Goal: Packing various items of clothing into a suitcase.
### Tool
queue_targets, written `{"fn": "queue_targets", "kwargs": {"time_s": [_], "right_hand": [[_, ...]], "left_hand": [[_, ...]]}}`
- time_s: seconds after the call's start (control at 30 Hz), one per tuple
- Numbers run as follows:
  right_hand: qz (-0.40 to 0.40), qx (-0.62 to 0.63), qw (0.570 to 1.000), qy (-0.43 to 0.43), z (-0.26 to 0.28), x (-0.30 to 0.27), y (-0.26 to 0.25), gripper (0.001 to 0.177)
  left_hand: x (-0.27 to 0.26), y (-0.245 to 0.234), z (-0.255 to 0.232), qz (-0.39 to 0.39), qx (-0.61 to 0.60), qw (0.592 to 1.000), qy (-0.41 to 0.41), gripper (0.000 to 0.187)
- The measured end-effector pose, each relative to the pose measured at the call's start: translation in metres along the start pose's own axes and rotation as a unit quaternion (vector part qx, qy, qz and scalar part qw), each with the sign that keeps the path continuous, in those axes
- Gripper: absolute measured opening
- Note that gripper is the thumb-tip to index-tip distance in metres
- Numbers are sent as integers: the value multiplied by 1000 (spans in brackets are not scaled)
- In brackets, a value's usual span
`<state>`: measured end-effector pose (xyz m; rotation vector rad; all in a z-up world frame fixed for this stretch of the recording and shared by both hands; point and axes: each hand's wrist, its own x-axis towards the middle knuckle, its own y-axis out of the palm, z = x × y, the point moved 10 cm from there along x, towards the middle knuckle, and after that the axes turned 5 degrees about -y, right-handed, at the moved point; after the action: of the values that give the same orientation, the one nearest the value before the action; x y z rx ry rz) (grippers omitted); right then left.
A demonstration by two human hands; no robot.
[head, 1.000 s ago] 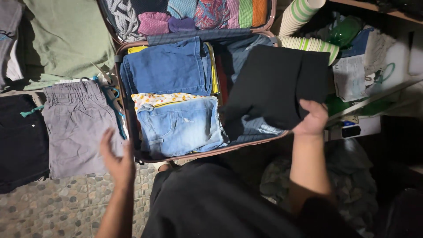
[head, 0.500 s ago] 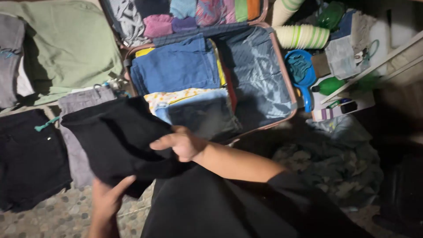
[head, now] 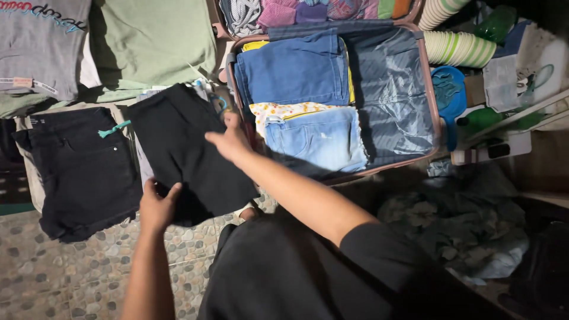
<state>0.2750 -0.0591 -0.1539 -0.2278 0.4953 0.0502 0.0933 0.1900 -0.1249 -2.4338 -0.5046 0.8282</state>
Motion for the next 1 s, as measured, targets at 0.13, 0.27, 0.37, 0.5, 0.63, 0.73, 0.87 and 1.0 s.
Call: {"fn": "queue_targets", "kwargs": {"time_s": [0.13,0.27,0.37,0.5,0.63,0.73,0.87,1.0], "right_hand": [[52,-142,976,-157,20,-50,1,94],[108,-122,951,-262,65,-101,-27,78],[122,-148,913,-361,114,-126,-81,48],[72,-360,857,-363,129,-98,-155,53],[90,-484,794,-357,118,-68,-186,90],[141,-505,769,-365,113,-63,-191,101],[174,-495,765,-375,124,-69,-193,95],[168,-453,759,-435,130,-85,-199,79]], "left_hand": [[-22,1,-11,-33,4,999,43,68],[-20,-13,-8,-89,14,993,71,64],[-19,-26,-10,-117,21,990,80,62],[-24,-23,-13,-125,26,987,97,61],[-50,-17,-73,-169,79,961,204,62],[-77,-4,-125,-186,82,944,261,63],[-116,28,-188,-153,35,937,312,55],[-141,70,-223,-130,20,936,326,49]]}}
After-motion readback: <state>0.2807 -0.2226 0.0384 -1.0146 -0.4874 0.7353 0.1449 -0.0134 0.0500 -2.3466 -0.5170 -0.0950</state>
